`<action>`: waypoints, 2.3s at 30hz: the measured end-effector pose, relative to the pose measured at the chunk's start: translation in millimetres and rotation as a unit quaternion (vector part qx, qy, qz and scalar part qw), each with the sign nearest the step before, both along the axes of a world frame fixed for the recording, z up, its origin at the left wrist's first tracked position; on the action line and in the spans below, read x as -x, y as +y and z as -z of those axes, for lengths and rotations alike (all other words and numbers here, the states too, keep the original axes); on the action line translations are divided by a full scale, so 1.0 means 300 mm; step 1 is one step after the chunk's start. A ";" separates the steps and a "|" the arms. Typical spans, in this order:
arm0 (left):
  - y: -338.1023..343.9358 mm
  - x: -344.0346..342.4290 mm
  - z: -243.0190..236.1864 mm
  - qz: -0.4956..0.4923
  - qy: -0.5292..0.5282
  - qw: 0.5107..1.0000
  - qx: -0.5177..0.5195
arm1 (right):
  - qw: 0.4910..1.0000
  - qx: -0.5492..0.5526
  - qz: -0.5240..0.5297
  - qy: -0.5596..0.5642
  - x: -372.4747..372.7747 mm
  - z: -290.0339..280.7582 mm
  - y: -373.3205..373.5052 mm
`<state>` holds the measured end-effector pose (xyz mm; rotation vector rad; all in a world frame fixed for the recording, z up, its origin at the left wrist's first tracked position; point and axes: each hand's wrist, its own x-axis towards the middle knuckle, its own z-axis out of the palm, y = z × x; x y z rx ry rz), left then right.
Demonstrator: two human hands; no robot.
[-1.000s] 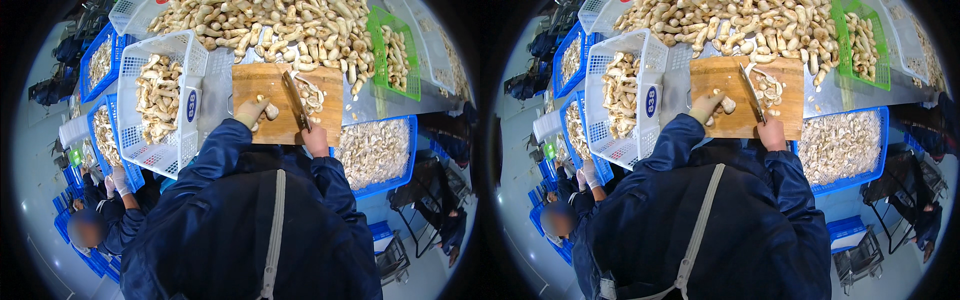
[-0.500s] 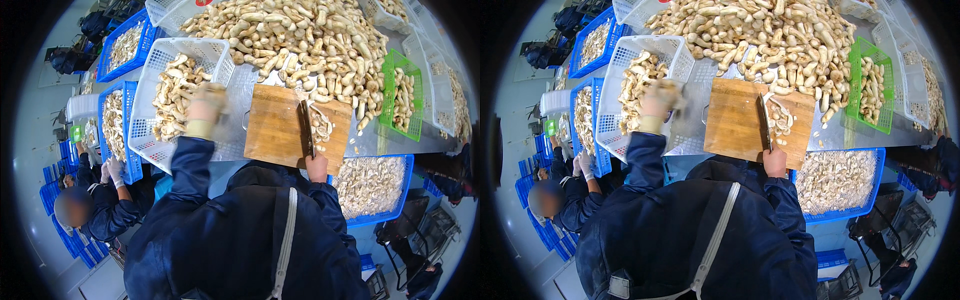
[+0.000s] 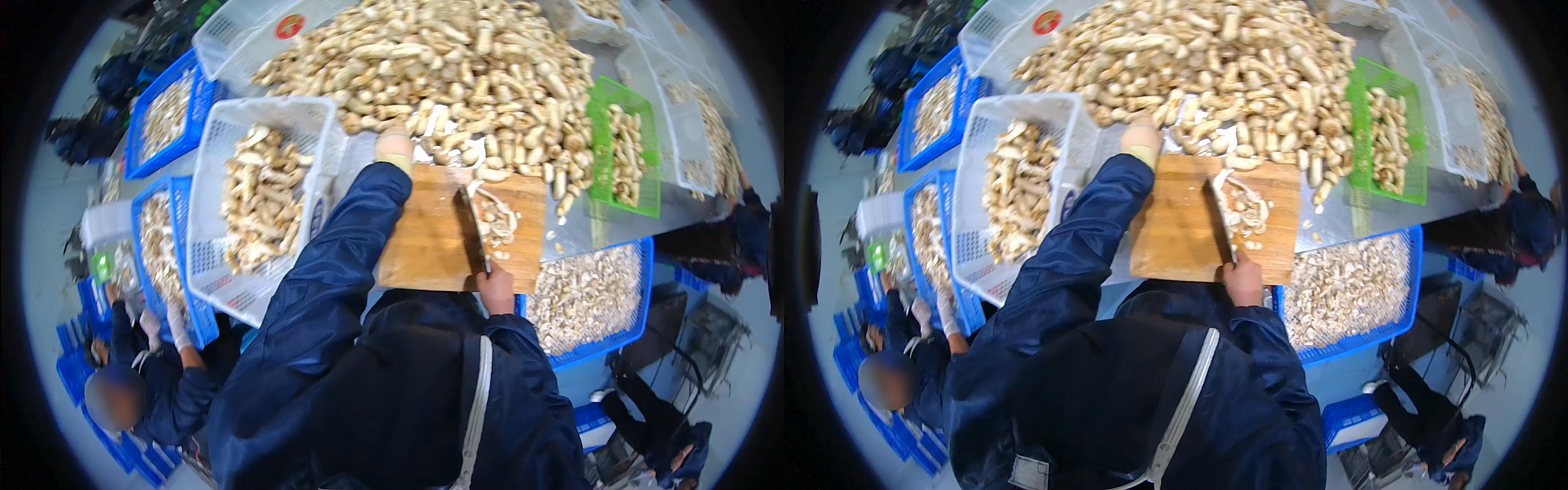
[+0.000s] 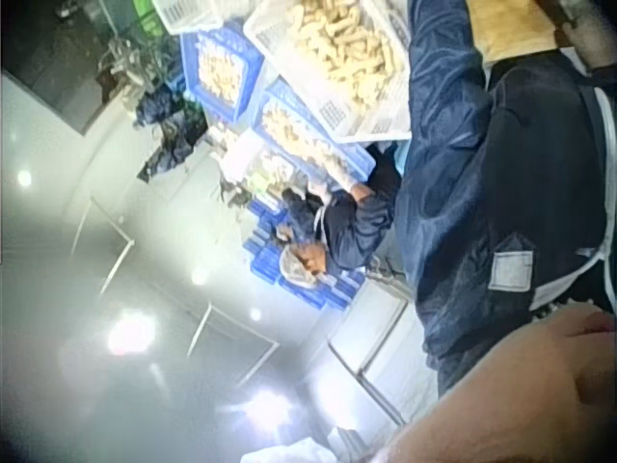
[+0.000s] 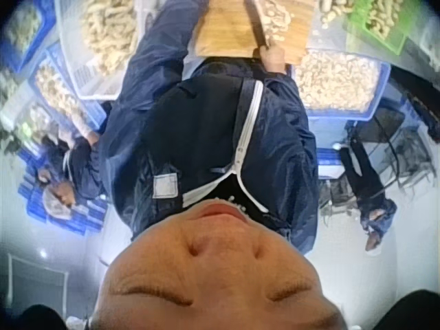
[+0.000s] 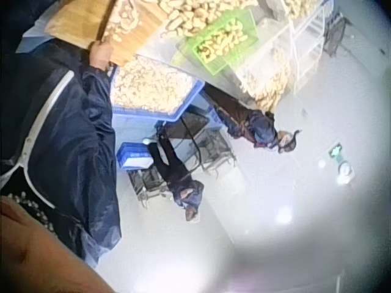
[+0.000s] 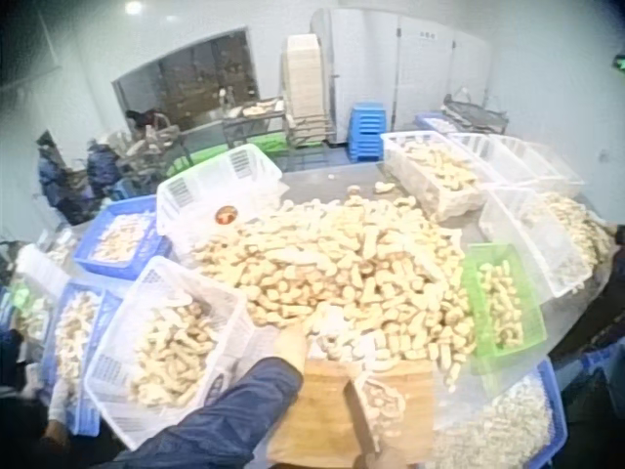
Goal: The person is slicing mushrooms on a wooden cutting board using a cleaver and moving the sliced pieces into a blue bin.
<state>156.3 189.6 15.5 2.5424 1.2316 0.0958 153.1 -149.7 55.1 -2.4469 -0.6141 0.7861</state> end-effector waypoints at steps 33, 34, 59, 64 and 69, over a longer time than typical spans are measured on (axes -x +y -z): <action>-0.437 0.327 -0.048 -0.085 -0.036 0.826 0.556 | 0.996 0.005 -0.032 0.079 0.041 -0.078 0.132; -0.442 0.338 -0.046 -0.086 -0.033 0.827 0.555 | 0.996 0.004 -0.031 0.082 0.043 -0.091 0.126; -0.451 0.323 0.247 0.155 0.134 0.954 0.218 | 0.988 0.064 -0.138 -0.005 0.097 -0.261 -0.045; -0.454 0.306 0.249 0.105 0.183 0.932 0.295 | 0.986 0.068 -0.153 -0.018 0.076 -0.258 -0.049; -0.444 0.328 0.198 0.103 0.142 0.936 0.304 | 0.987 0.036 -0.153 -0.010 0.055 -0.144 0.044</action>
